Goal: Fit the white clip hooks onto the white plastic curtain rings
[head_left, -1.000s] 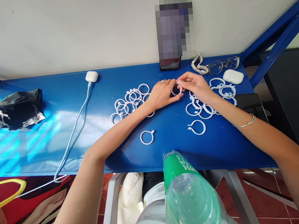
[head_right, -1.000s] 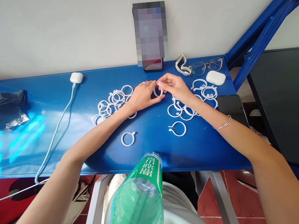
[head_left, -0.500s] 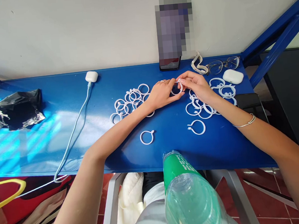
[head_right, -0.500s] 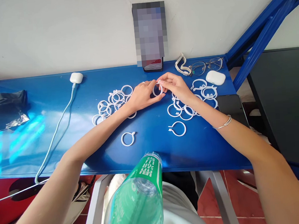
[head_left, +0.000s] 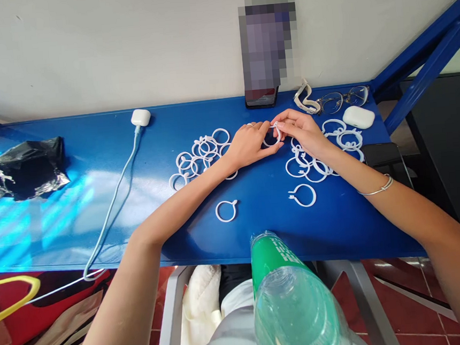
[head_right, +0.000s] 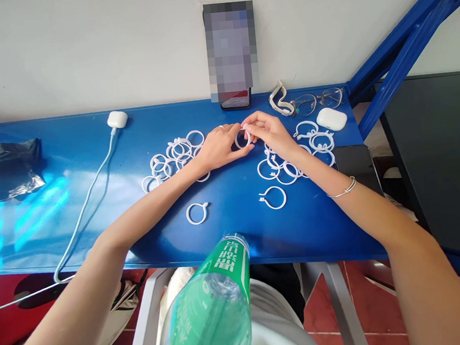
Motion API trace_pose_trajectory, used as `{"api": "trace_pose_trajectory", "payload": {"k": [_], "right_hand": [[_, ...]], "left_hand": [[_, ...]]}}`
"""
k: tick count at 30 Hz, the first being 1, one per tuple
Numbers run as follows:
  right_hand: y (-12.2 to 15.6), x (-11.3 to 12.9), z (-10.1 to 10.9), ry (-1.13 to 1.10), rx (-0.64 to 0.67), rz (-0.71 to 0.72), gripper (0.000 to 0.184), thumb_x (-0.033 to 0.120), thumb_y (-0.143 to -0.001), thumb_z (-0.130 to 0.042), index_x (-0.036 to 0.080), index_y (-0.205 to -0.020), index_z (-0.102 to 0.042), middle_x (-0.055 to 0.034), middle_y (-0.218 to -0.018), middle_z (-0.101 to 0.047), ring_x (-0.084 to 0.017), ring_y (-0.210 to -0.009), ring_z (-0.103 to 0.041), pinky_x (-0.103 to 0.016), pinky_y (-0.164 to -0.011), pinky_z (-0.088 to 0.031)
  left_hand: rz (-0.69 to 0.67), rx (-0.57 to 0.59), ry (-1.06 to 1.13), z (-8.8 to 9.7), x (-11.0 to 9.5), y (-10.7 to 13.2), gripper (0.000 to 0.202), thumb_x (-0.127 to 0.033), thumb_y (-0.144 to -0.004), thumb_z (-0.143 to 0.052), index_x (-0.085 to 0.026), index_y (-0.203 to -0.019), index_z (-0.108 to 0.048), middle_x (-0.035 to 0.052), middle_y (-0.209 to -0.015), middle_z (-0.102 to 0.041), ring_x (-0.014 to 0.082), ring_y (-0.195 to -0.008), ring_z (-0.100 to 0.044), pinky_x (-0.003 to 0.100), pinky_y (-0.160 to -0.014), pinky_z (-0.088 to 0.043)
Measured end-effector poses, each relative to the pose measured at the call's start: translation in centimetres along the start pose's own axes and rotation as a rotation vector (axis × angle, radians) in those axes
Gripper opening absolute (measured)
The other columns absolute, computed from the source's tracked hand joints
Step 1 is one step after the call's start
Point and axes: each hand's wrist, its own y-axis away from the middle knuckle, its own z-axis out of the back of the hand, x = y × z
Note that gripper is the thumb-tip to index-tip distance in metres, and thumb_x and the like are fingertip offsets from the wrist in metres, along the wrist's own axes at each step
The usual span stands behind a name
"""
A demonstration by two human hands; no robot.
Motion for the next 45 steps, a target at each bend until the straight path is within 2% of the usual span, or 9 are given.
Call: {"api": "trace_pose_trajectory", "payload": {"k": [22, 36, 45], "right_hand": [[0.00, -0.27, 0.02, 0.030, -0.078, -0.001, 0.036, 0.059, -0.074, -0.072, 0.025, -0.081, -0.062, 0.0009, -0.069, -0.060, -0.015, -0.064, -0.057, -0.032, -0.067, -0.054], [-0.06, -0.32, 0.03, 0.005, -0.067, -0.008, 0.031, 0.054, -0.078, -0.071, 0.024, -0.084, -0.062, 0.0009, -0.068, -0.061, -0.015, -0.063, -0.058, -0.033, -0.067, -0.053], [-0.03, 0.02, -0.09, 0.026, -0.012, -0.019, 0.032, 0.055, -0.077, -0.071, 0.025, -0.083, -0.062, 0.0011, -0.066, -0.061, -0.016, -0.061, -0.057, -0.032, -0.064, -0.052]], "left_hand": [[0.003, 0.027, -0.009, 0.72, -0.49, 0.06, 0.044, -0.051, -0.097, -0.033, -0.014, -0.107, -0.054, 0.0123, -0.099, -0.068, 0.0253, -0.093, -0.065, 0.033, -0.083, -0.043], [-0.011, 0.014, -0.017, 0.49, -0.43, 0.11, 0.045, -0.049, -0.098, -0.032, -0.012, -0.109, -0.055, 0.0125, -0.099, -0.068, 0.0254, -0.094, -0.064, 0.033, -0.083, -0.043], [-0.016, 0.014, -0.060, 0.33, -0.35, 0.05, 0.048, -0.053, -0.096, -0.033, -0.013, -0.102, -0.058, 0.0131, -0.096, -0.068, 0.0263, -0.090, -0.064, 0.034, -0.082, -0.043]]}}
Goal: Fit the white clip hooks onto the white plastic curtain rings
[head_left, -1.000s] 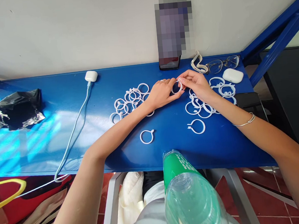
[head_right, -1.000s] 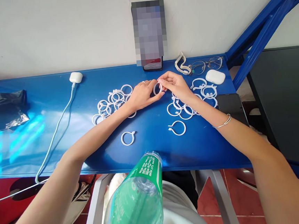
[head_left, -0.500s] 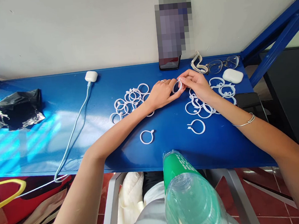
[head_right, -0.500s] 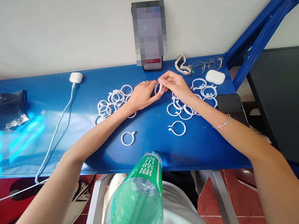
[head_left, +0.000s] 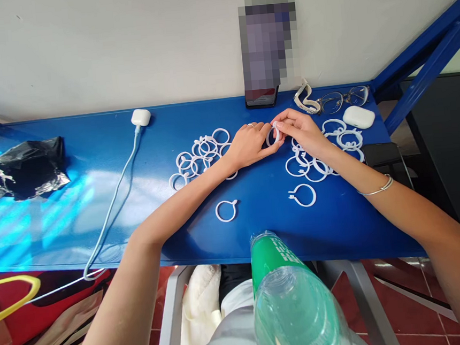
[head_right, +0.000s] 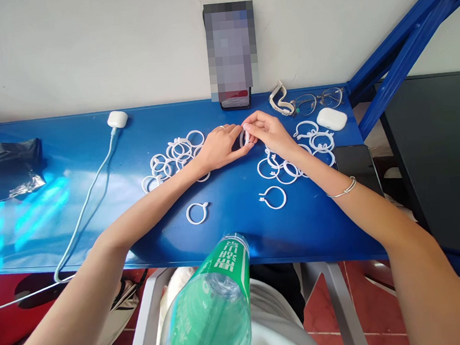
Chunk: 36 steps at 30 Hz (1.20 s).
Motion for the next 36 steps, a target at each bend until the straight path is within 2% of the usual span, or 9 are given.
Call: {"api": "trace_pose_trajectory", "payload": {"k": [6, 12, 19, 26, 36], "right_hand": [[0.01, 0.00, 0.04, 0.006, 0.001, -0.004, 0.030, 0.054, -0.079, -0.070, 0.025, -0.084, -0.062, 0.0012, -0.067, -0.061, -0.016, -0.062, -0.058, -0.033, -0.065, -0.053], [-0.20, -0.61, 0.32, -0.025, -0.078, 0.010, 0.029, 0.052, -0.079, -0.071, 0.024, -0.084, -0.063, 0.0006, -0.069, -0.062, -0.015, -0.064, -0.059, -0.030, -0.064, -0.052], [-0.25, -0.64, 0.33, -0.023, -0.099, -0.001, 0.028, 0.046, -0.080, -0.073, 0.022, -0.081, -0.060, 0.0000, -0.069, -0.060, -0.013, -0.064, -0.058, -0.028, -0.062, -0.052], [-0.31, -0.72, 0.36, -0.033, -0.095, -0.002, 0.023, 0.042, -0.081, -0.073, 0.022, -0.081, -0.060, 0.0002, -0.070, -0.061, -0.012, -0.064, -0.058, -0.026, -0.061, -0.052], [-0.14, -0.39, 0.28, -0.026, -0.076, 0.018, 0.025, 0.047, -0.080, -0.073, 0.024, -0.085, -0.063, 0.0004, -0.072, -0.062, -0.013, -0.064, -0.058, -0.028, -0.061, -0.054]], "left_hand": [[0.012, 0.009, 0.022, 0.00, -0.02, -0.02, 0.046, -0.051, -0.097, -0.034, -0.012, -0.106, -0.057, 0.0134, -0.098, -0.068, 0.0269, -0.093, -0.064, 0.035, -0.084, -0.043], [0.011, 0.010, 0.051, 0.13, -0.01, -0.06, 0.045, -0.046, -0.100, -0.028, -0.012, -0.120, -0.051, 0.0133, -0.107, -0.068, 0.0244, -0.098, -0.065, 0.032, -0.085, -0.043], [0.007, 0.040, 0.061, 0.42, 0.08, -0.10, 0.048, -0.039, -0.103, -0.014, -0.015, -0.116, -0.053, 0.0110, -0.105, -0.069, 0.0222, -0.095, -0.065, 0.031, -0.083, -0.042], [0.000, 0.039, 0.072, 0.45, 0.13, -0.11, 0.049, -0.037, -0.103, -0.013, -0.014, -0.113, -0.054, 0.0104, -0.105, -0.069, 0.0227, -0.094, -0.065, 0.031, -0.083, -0.043], [0.008, 0.040, 0.082, 0.63, 0.05, -0.01, 0.052, -0.040, -0.102, -0.010, -0.014, -0.113, -0.055, 0.0100, -0.102, -0.069, 0.0217, -0.093, -0.065, 0.030, -0.082, -0.043]]}}
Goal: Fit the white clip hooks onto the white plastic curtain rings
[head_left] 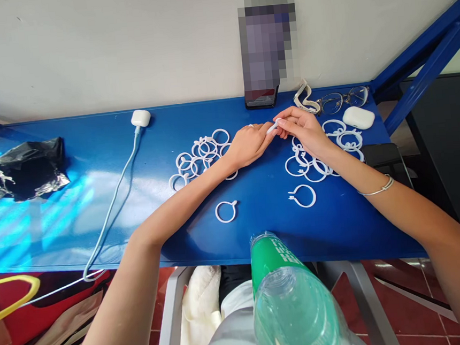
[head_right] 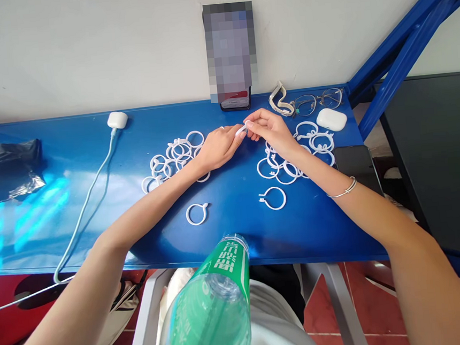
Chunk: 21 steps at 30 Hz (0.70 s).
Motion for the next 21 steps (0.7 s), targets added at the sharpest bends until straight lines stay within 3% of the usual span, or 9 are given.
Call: {"api": "trace_pose_trajectory", "payload": {"k": [21], "right_hand": [[0.20, -0.01, -0.02, 0.069, 0.048, 0.027, 0.033, 0.052, -0.079, -0.071, 0.022, -0.088, -0.060, 0.0011, -0.071, -0.063, -0.012, -0.063, -0.058, -0.026, -0.062, -0.052]], "left_hand": [[-0.044, -0.038, -0.005, -0.53, 0.38, -0.06, 0.058, -0.040, -0.102, -0.008, -0.013, -0.107, -0.059, 0.0100, -0.098, -0.070, 0.0208, -0.089, -0.065, 0.029, -0.080, -0.042]]}}
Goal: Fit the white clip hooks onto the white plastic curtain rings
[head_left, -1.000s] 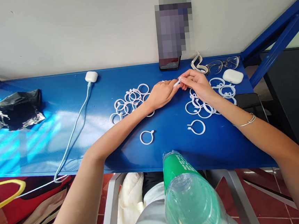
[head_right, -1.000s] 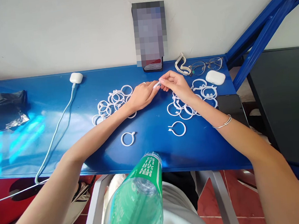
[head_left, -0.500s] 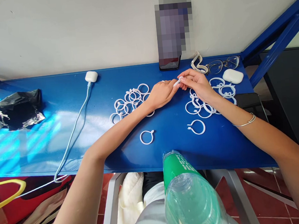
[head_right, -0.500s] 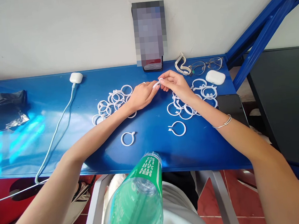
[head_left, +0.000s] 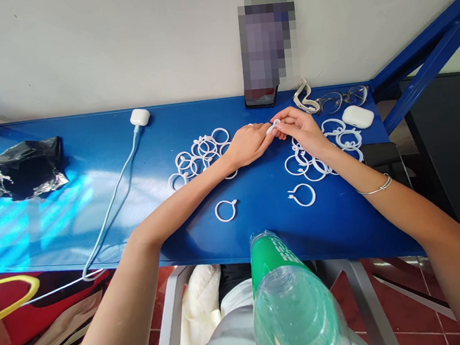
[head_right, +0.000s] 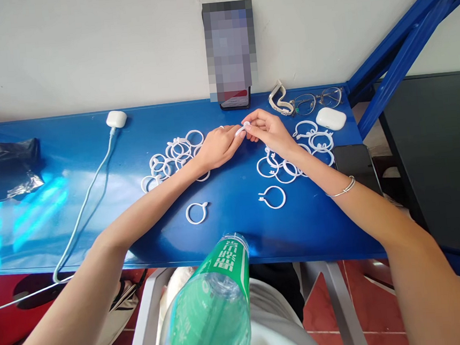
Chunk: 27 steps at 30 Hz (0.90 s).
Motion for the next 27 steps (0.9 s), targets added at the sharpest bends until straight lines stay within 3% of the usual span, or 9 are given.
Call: {"api": "trace_pose_trajectory", "payload": {"k": [13, 27], "right_hand": [[0.07, 0.06, 0.10, 0.118, 0.074, 0.013, 0.034, 0.052, -0.081, -0.068, 0.020, -0.091, -0.061, 0.0004, -0.069, -0.061, -0.014, -0.065, -0.061, -0.026, -0.062, -0.052], [0.08, 0.07, -0.01, 0.065, 0.006, 0.006, 0.038, 0.058, -0.076, -0.071, 0.023, -0.088, -0.061, -0.0005, -0.075, -0.066, -0.014, -0.067, -0.062, -0.029, -0.065, -0.056]], "left_hand": [[-0.021, -0.040, 0.018, -0.50, 0.15, -0.06, 0.065, -0.044, -0.101, -0.007, -0.011, -0.105, -0.063, 0.0140, -0.097, -0.069, 0.0216, -0.089, -0.065, 0.030, -0.081, -0.042], [0.041, -0.054, 0.075, -0.41, 0.19, 0.02, 0.061, -0.047, -0.101, -0.008, -0.013, -0.107, -0.059, 0.0117, -0.093, -0.070, 0.0213, -0.087, -0.067, 0.028, -0.073, -0.042]]}}
